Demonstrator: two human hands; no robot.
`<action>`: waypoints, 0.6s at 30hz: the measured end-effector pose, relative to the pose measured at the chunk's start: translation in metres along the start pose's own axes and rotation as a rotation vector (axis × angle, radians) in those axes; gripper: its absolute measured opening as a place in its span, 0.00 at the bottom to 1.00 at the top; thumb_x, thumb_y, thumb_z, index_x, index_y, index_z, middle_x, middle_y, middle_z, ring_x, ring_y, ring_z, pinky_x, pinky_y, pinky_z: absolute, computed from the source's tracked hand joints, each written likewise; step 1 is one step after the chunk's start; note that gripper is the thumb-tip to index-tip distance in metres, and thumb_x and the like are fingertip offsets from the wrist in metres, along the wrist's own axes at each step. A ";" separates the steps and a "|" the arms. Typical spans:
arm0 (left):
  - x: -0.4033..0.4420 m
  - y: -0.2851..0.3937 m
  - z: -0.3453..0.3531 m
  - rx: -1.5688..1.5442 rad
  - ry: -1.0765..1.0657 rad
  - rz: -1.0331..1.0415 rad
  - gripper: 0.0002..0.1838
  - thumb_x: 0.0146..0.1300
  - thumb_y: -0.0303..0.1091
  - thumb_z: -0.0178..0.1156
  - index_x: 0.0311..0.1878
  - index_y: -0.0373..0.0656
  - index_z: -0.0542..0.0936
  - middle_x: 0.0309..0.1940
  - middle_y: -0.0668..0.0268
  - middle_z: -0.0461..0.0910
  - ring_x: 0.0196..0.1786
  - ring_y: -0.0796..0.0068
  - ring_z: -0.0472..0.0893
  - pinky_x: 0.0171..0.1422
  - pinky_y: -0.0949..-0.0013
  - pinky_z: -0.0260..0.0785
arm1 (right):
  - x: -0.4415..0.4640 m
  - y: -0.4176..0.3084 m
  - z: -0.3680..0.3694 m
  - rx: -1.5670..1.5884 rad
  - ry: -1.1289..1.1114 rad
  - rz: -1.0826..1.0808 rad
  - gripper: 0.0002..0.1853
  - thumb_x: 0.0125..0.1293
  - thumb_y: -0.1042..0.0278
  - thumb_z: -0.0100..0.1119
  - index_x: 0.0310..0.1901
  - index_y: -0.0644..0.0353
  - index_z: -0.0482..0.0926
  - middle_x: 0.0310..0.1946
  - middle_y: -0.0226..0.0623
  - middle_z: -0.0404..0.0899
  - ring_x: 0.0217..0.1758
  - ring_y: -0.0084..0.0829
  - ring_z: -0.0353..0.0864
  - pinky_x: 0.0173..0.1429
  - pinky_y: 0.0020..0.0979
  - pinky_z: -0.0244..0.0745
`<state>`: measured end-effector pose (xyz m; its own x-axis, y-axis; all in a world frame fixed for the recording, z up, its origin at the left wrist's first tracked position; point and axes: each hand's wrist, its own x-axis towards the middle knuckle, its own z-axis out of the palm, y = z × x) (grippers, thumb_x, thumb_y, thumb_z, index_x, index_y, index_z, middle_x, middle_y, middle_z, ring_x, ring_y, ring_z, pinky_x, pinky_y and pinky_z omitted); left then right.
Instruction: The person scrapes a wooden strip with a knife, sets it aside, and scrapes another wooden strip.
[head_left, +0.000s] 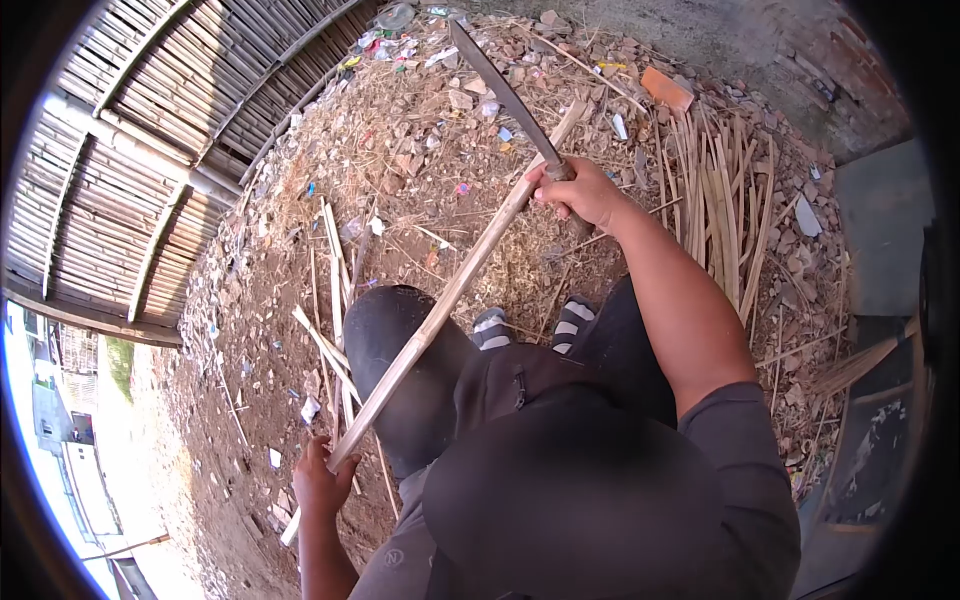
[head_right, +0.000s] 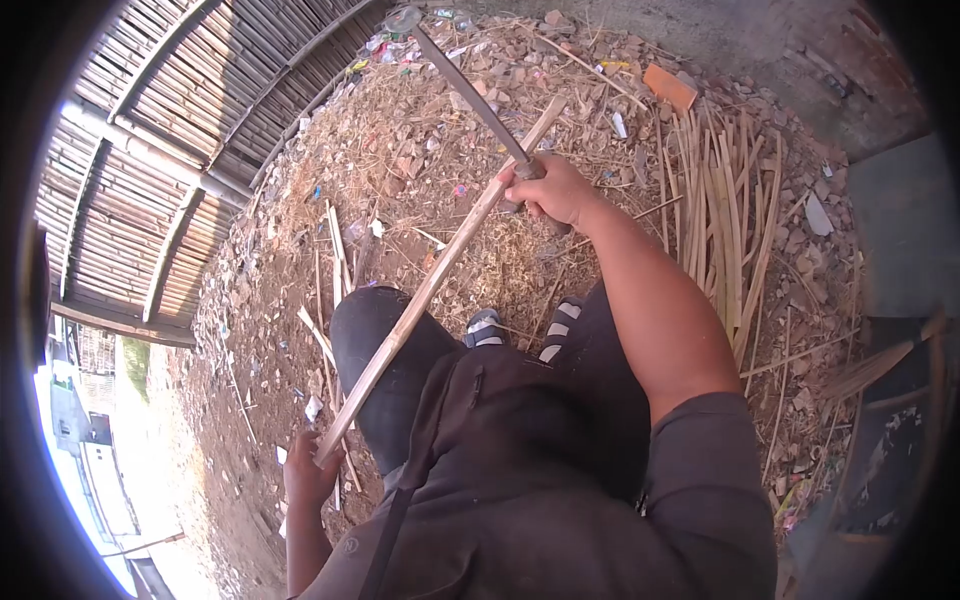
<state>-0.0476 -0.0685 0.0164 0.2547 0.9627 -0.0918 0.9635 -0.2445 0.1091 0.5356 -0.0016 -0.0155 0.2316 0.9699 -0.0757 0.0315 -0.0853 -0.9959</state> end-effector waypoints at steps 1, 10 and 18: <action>-0.002 -0.004 0.006 0.037 -0.016 -0.033 0.25 0.59 0.54 0.73 0.46 0.42 0.80 0.28 0.53 0.84 0.33 0.44 0.85 0.39 0.46 0.76 | 0.001 0.001 -0.001 -0.037 0.012 -0.021 0.18 0.64 0.70 0.67 0.55 0.63 0.83 0.34 0.30 0.80 0.25 0.17 0.73 0.30 0.24 0.69; 0.017 0.039 0.024 -0.034 0.087 0.023 0.24 0.67 0.54 0.65 0.32 0.41 0.75 0.23 0.48 0.81 0.29 0.38 0.82 0.34 0.41 0.72 | -0.013 -0.022 -0.001 -0.882 0.186 -0.158 0.22 0.59 0.51 0.72 0.46 0.59 0.83 0.35 0.45 0.86 0.40 0.48 0.87 0.46 0.46 0.79; 0.040 0.067 0.019 -0.138 0.050 0.062 0.25 0.71 0.54 0.62 0.30 0.39 0.74 0.23 0.46 0.79 0.30 0.37 0.82 0.35 0.41 0.71 | -0.020 -0.019 0.048 -1.073 -0.147 -0.215 0.16 0.55 0.57 0.73 0.41 0.56 0.82 0.31 0.45 0.84 0.39 0.51 0.86 0.44 0.48 0.78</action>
<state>0.0287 -0.0485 0.0010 0.3054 0.9517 -0.0321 0.9248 -0.2884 0.2482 0.4836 -0.0081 0.0023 0.0049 0.9998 0.0174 0.9013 0.0031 -0.4331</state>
